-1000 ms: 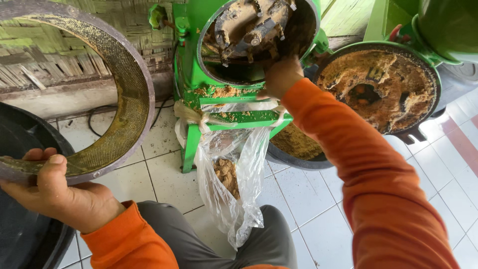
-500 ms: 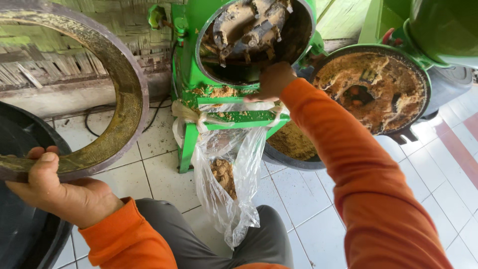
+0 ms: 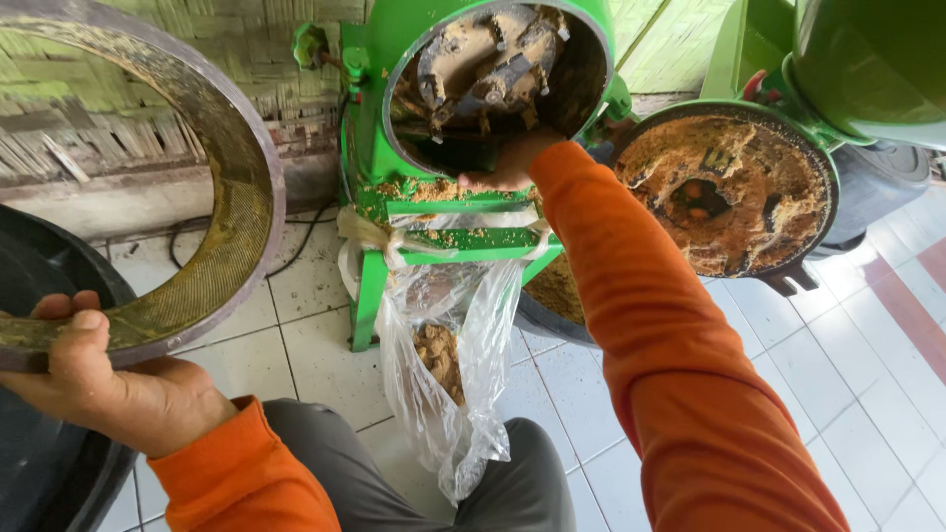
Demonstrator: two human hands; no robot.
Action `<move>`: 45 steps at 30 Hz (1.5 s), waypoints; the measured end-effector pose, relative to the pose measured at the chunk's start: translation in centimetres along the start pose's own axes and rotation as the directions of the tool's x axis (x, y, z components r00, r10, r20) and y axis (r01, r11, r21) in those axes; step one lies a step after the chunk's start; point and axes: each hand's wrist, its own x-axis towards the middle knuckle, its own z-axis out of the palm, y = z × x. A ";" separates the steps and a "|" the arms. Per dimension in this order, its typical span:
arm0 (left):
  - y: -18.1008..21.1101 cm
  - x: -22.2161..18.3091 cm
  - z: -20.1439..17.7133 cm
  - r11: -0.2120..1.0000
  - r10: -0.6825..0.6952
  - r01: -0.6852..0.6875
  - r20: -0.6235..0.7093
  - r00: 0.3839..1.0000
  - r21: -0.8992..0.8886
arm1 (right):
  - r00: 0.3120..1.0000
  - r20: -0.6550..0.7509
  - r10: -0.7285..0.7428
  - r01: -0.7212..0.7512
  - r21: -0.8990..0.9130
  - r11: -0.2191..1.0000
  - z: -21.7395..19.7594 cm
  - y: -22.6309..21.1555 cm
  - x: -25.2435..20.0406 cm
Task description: The person sifts a brown granular substance in a large black basin using a metal sieve and a wooden stick. They then clean the inside of a green grinder with their hands and a blue cloth, wiping the interior surfaces and placing the sieve back into the machine.
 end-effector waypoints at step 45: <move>0.2 0.0 0.7 0.975 -0.037 0.022 -0.065 0.997 -0.220 | 0.269 -0.957 0.110 -0.069 0.095 0.993 6.4 -0.2 0.9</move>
